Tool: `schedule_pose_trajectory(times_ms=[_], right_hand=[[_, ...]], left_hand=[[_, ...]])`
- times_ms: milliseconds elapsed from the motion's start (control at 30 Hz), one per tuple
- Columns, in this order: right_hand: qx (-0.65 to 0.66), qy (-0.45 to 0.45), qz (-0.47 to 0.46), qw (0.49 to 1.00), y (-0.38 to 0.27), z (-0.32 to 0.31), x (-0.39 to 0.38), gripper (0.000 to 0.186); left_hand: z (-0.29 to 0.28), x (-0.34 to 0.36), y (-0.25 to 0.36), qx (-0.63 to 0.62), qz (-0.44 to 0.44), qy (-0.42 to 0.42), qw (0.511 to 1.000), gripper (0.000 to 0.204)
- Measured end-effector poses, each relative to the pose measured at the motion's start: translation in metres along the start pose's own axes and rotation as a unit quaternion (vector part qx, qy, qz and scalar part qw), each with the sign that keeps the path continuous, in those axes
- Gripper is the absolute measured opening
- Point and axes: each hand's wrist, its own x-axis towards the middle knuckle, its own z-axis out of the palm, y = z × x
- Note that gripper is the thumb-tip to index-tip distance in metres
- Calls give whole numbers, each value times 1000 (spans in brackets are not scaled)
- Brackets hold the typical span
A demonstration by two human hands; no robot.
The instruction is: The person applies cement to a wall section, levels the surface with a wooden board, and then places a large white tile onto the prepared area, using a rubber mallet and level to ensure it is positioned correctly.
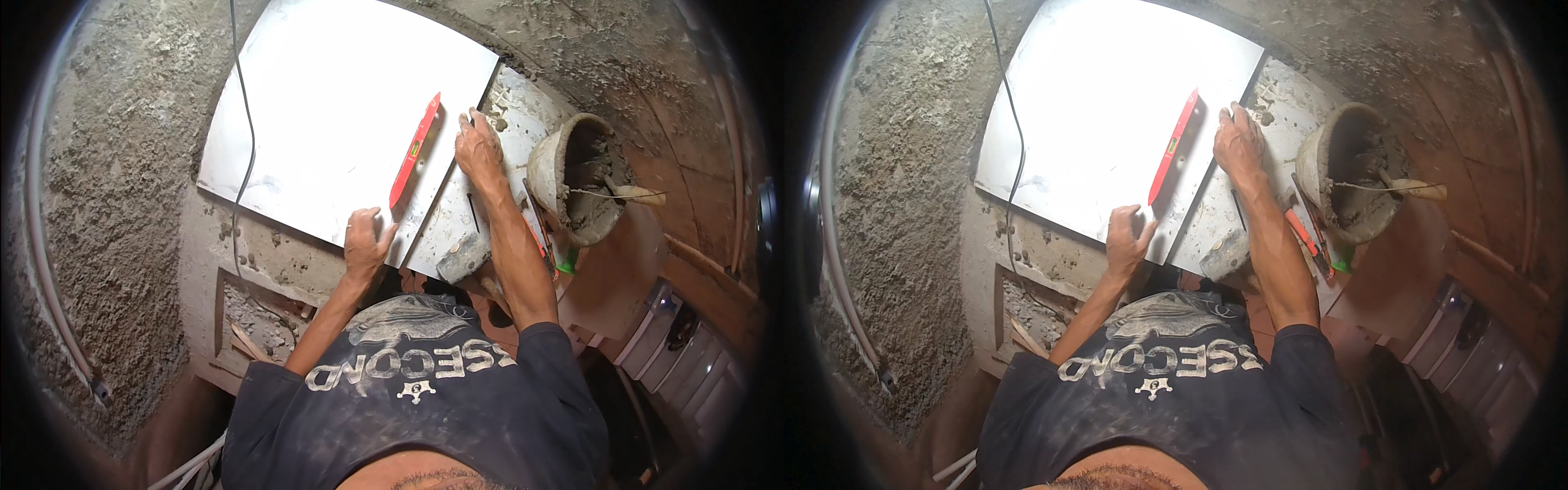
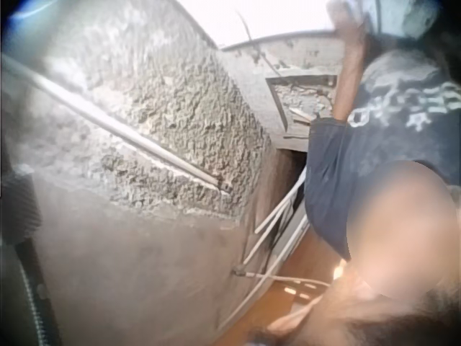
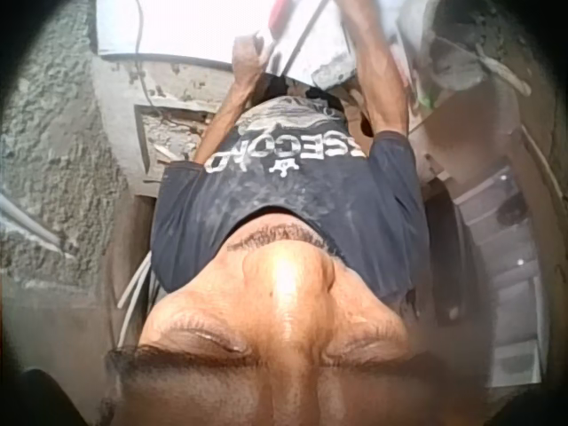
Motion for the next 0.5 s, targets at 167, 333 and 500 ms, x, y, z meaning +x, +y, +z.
schedule_pose_trajectory(times_ms=[167,333,500], right_hand=[[-12,-1,2,1000,-4,-1,-2,35],[-13,-1,6,1000,-1,6,-2,37],[-16,-6,7,1000,-1,8,-3,37]], left_hand=[[9,10,11,89,-22,-9,996,36],[14,12,8,103,-16,4,995,32],[17,16,6,108,-10,21,994,25]])
